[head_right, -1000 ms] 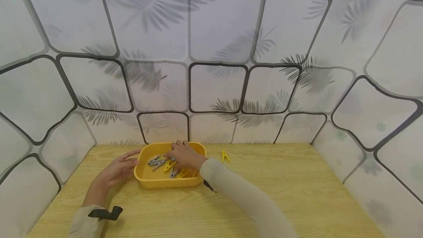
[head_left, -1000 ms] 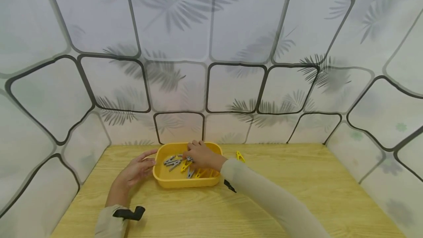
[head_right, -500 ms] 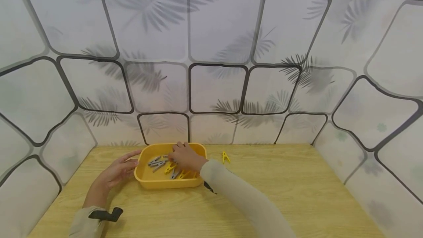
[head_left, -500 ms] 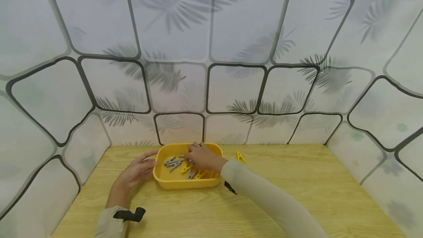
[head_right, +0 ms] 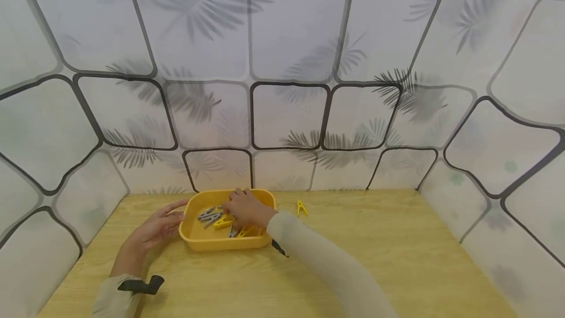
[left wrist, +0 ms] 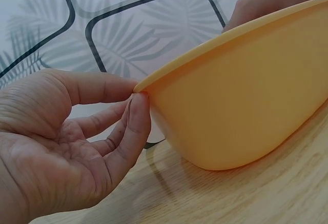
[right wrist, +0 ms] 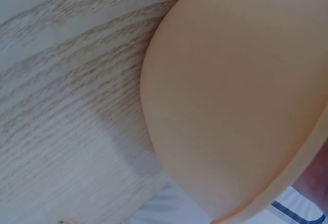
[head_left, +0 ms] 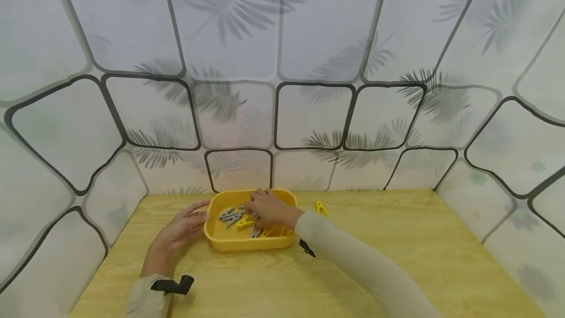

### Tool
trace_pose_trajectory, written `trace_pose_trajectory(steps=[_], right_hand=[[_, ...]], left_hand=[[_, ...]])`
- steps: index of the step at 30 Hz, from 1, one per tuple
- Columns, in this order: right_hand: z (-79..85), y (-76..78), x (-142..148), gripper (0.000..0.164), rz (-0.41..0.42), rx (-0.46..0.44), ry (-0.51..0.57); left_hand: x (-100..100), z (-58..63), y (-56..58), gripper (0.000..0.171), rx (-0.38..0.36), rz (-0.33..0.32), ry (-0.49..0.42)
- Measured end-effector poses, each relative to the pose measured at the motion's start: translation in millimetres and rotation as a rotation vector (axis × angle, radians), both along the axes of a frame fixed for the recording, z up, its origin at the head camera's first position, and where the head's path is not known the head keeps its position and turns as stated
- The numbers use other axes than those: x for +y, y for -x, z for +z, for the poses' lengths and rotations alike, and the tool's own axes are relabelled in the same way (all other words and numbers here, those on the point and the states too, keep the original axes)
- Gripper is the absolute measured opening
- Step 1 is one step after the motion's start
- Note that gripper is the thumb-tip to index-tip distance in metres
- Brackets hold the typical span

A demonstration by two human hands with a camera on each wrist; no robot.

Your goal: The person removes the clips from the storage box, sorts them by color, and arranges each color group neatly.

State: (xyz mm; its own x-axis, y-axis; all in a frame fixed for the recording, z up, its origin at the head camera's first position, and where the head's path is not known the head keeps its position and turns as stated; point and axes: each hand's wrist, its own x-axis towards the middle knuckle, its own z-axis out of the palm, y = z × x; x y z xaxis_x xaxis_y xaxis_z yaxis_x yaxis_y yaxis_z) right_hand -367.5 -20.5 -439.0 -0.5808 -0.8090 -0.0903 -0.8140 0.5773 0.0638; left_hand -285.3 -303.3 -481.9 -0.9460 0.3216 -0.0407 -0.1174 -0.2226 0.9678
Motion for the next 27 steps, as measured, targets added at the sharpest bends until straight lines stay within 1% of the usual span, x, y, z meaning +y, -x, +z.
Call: trace_pose_trajectory(steps=[3, 5, 8, 10, 12, 16, 20, 22, 27], right_hand=[[3.8, 0.2, 1, 0.027, 0.001, 0.009, 0.012], [6.6, -0.6, 1, 0.029, 0.008, 0.039, 0.008], [10.5, -3.0, 2, 0.033, 0.024, 0.106, 0.004], [12.9, -5.2, 5, 0.035, 0.033, 0.125, 0.023], [15.3, -7.6, 8, 0.034, 0.042, 0.137, 0.056], [19.7, -10.9, 19, 0.031, 0.069, 0.158, 0.159], [23.0, -14.8, 33, 0.032, 0.076, 0.197, 0.264], [25.3, -16.6, 42, 0.032, 0.053, 0.207, 0.324], [33.7, -17.9, 65, 0.033, -0.042, 0.228, 0.486]], left_hand=[[1, 0.2, 1.6, 0.037, -0.011, 0.000, -0.016], [1, 0.7, 1.9, 0.036, -0.020, 0.006, -0.008], [2, 2.1, 1.3, 0.036, -0.021, 0.018, 0.036], [2, 3.6, 0.4, 0.038, -0.025, 0.026, 0.072], [2, 5.7, -0.7, 0.044, -0.031, 0.033, 0.101], [1, 10.3, -1.8, 0.059, -0.038, 0.036, 0.135], [0, 10.8, -3.0, 0.063, -0.049, 0.034, 0.147], [0, 10.2, -3.0, 0.063, -0.054, 0.036, 0.153], [1, 10.9, -2.1, 0.065, -0.050, 0.034, 0.159]])
